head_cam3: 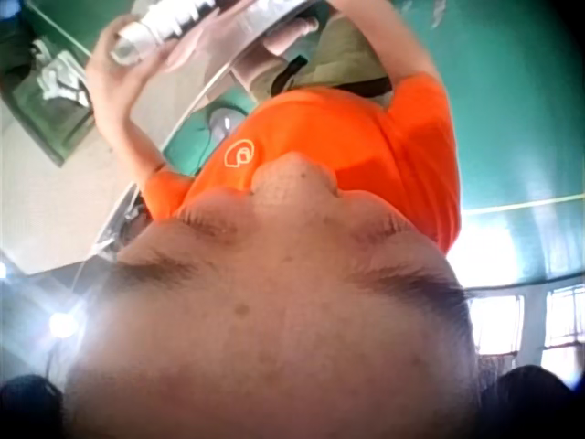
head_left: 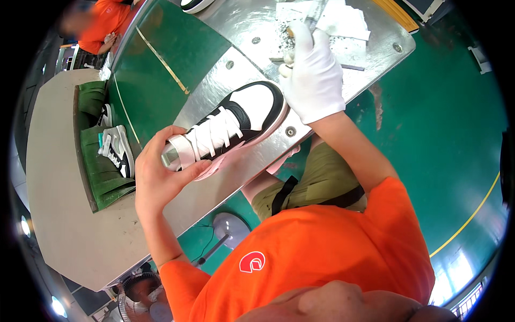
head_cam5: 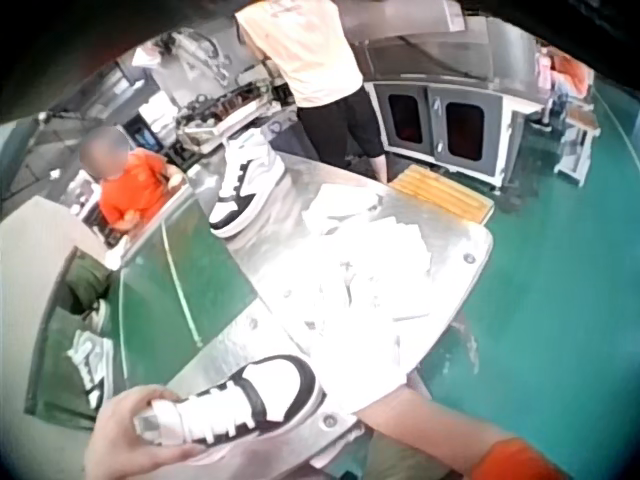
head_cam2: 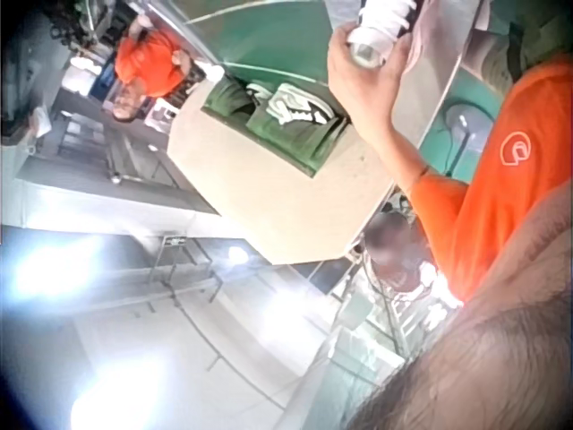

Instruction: The person applies glue to the sole and upper edges of a white and black high-top sneaker using a syringe. They rotate the shoe to access different areas, including the heel and toe, and place the shoe on a metal table after treatment. The process is repeated for multiple sneakers in a factory setting.

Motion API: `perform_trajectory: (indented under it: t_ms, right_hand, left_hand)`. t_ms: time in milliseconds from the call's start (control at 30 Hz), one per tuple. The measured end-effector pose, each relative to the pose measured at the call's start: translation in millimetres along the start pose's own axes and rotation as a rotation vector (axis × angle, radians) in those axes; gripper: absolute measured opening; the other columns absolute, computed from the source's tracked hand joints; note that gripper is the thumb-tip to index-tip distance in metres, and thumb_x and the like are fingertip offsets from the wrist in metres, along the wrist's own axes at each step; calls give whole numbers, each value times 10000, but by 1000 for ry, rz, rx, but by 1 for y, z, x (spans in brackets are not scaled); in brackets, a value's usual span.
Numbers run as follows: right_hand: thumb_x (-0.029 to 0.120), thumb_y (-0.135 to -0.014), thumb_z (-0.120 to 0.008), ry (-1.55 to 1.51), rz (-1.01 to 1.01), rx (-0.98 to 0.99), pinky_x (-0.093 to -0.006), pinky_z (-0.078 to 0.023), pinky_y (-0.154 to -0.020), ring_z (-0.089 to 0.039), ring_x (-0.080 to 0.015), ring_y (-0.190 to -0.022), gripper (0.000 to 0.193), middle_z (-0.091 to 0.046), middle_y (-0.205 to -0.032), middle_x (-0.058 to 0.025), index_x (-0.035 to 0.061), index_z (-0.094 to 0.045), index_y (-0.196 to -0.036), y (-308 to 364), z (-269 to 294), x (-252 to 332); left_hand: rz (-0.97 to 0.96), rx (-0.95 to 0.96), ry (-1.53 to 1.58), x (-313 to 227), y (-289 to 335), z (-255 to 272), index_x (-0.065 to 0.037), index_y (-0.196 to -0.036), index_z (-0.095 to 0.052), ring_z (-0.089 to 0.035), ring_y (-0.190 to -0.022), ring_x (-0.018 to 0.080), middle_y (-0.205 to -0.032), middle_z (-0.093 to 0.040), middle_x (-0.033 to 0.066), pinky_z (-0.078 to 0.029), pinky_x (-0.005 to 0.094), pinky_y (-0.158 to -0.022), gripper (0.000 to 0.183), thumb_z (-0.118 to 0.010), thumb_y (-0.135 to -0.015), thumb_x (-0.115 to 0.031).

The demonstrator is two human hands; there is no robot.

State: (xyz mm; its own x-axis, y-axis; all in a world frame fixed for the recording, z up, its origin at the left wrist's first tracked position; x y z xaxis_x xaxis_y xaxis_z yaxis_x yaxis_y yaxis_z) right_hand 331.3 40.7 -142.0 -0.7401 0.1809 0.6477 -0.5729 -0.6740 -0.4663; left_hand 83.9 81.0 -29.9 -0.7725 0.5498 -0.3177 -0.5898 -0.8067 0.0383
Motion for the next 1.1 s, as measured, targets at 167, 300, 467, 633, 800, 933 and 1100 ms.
perform_trajectory:
  t_ms: [167,300,467,633,800,933,1100]
  right_hand:
    - [33,-696,-681,-39,8,2,-377,-518,-690,-631,-241,-753,614,-541,-956,-96,131,-476,-1267,-1,0,3]
    - [111,-733,-720,-124,23,92,-412,-521,-695,-637,-319,-766,580,-524,-1001,-169,81,-459,-1250,-3,-2,2]
    - [40,-731,-659,-316,35,-1,-383,-524,-706,-632,-247,-766,605,-534,-971,-123,108,-478,-1303,-2,22,-7]
    - [-30,-675,-648,-166,67,340,-360,-529,-708,-597,-255,-800,757,-495,-1037,-158,201,-502,-1381,34,53,16]
    - [69,-689,-652,17,33,487,-368,-518,-704,-592,-277,-793,694,-513,-988,-169,188,-534,-1363,61,46,20]
    - [118,-693,-670,92,37,515,-403,-510,-728,-592,-320,-834,723,-515,-999,-185,170,-500,-1394,65,38,29]
    - [156,-685,-681,123,-8,529,-430,-498,-796,-571,-370,-932,752,-512,-1048,-219,134,-475,-1408,72,34,32]
  left_hand:
    - [-39,3,-1,1,-2,-2,-12,-1060,-606,-660,-880,242,-970,-676,107,-514,326,-801,586,-883,-561,-145]
    - [-1,15,35,5,-2,-1,-12,-1053,-606,-655,-879,239,-966,-672,104,-510,323,-801,578,-880,-564,-155]
    - [48,34,80,3,-7,1,-14,-1051,-607,-654,-883,236,-958,-670,103,-504,321,-806,575,-876,-567,-169]
    - [27,23,80,9,-3,0,-14,-1053,-610,-654,-886,235,-960,-671,101,-502,324,-810,572,-872,-571,-176]
    - [39,14,68,4,-4,1,-14,-1061,-616,-658,-853,244,-960,-673,110,-506,328,-780,569,-863,-579,-185]
    - [24,-9,47,2,-3,2,-21,-1067,-620,-659,-825,243,-943,-673,115,-509,332,-751,564,-855,-584,-195]
    - [0,-25,40,0,-2,3,-29,-1064,-629,-662,-802,251,-917,-675,121,-512,334,-730,559,-852,-591,-227]
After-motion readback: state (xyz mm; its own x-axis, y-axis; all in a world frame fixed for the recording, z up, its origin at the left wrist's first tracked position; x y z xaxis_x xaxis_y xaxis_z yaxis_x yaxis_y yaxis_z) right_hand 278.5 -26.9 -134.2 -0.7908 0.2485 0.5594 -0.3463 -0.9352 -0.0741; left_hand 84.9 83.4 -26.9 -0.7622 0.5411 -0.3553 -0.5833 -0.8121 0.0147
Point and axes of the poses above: each hand's wrist, its own y-axis away from the middle knuckle, its own z-axis out of the back of the hand, x = y × z, the point moved 7 cm from there along -y, towards the middle knuckle
